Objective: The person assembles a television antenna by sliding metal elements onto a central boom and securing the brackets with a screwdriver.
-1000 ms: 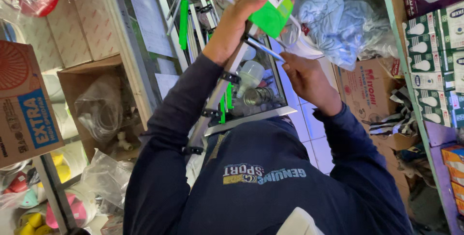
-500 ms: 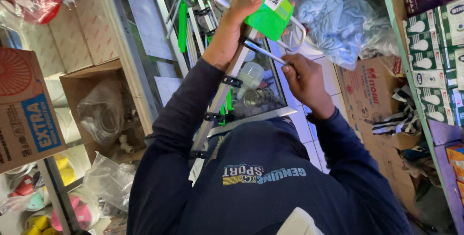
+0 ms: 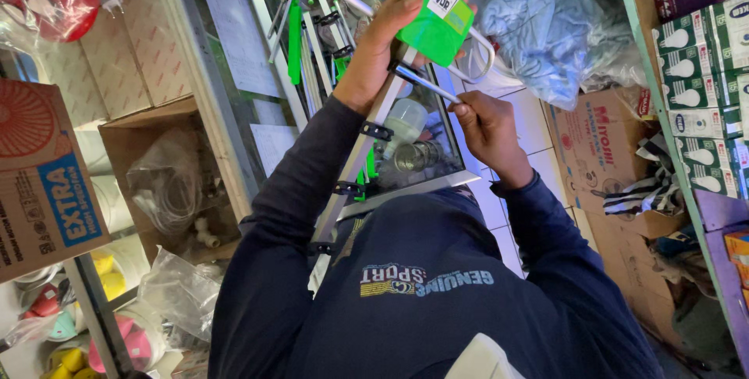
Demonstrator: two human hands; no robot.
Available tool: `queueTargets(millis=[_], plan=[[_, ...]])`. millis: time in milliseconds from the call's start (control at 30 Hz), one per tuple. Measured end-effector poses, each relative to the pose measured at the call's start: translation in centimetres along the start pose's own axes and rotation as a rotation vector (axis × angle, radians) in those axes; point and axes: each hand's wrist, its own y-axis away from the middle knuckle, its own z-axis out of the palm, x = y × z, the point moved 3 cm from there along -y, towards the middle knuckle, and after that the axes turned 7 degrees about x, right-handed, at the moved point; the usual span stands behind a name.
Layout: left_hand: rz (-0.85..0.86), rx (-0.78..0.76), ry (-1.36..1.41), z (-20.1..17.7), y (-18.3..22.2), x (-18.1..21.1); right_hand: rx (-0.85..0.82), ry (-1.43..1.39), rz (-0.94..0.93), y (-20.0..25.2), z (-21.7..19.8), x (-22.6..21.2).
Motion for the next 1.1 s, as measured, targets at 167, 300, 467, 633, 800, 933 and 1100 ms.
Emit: queueTargets(millis=[167, 300, 467, 633, 800, 933, 1100], plan=[[-0.016, -0.020, 0.009, 0.0, 0.0, -1.1, -0.097, -0.071, 0.048, -0.3, -0.2, 0.0], [-0.005, -0.026, 0.066, -0.1, 0.2, -1.2, -0.085, -0.061, 0.061, -0.6, -0.3, -0.4], [0.151, -0.123, 0.158, 0.4, 0.5, -0.2, -0.018, 0.092, -0.046, -0.1, -1.7, -0.5], [-0.035, 0.021, 0.372, -1.1, -0.7, -2.0, 0.028, 0.105, 0.035, 1.5, -1.7, 0.6], [-0.053, 0.022, 0.352, -2.9, -1.2, -4.8, 0.021, 0.064, 0.105, 1.7, -1.4, 0.7], [-0.120, 0.063, 0.388, -2.5, -1.2, -6.8, -0.023, 0.049, 0.152, 1.1, -0.3, -0.3], [-0.069, 0.029, 0.287, -3.0, -1.2, -6.3, -0.040, 0.064, 0.091, 0.1, -0.5, -2.1]])
